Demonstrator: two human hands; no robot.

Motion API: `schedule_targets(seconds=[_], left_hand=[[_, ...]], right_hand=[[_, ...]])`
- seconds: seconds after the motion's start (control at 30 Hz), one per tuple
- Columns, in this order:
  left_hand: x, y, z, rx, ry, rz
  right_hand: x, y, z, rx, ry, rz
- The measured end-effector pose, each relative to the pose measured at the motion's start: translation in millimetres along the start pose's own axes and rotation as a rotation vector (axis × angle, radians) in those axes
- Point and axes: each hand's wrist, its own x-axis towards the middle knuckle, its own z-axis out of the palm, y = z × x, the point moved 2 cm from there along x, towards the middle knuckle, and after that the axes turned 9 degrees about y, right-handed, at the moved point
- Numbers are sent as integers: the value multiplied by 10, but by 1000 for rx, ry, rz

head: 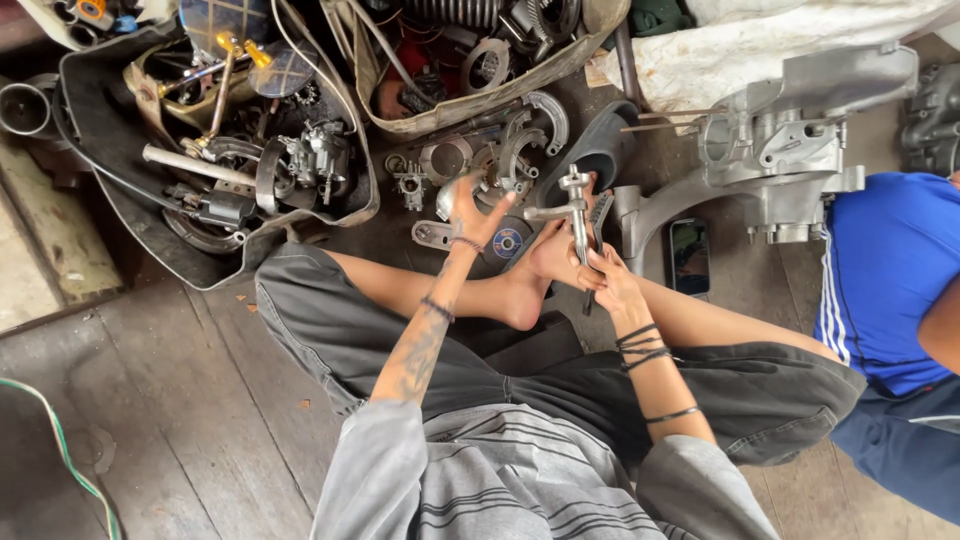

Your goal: Inspecting and cleaning a motorcycle kick starter gear assembly by hand and with a small tool.

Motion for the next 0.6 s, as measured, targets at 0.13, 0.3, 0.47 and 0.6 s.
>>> schedule_targets(seconds=[0.13,0.3,0.47,0.6], left_hand=[[-348,866,-420,-1208,-482,-352],[-544,1979,-1090,-2393,-795,129],[-590,2109,-1453,-2040,-365,-197],[-526,2444,-1681,-2066,-325,-61]], right_hand=[[-264,-406,664,-88,-165,43],[-636,-868,2047,-265,-395,76],[-819,-1136,2645,-934,-276,168],[-943,-1419,3309,-1398,-218,-50]])
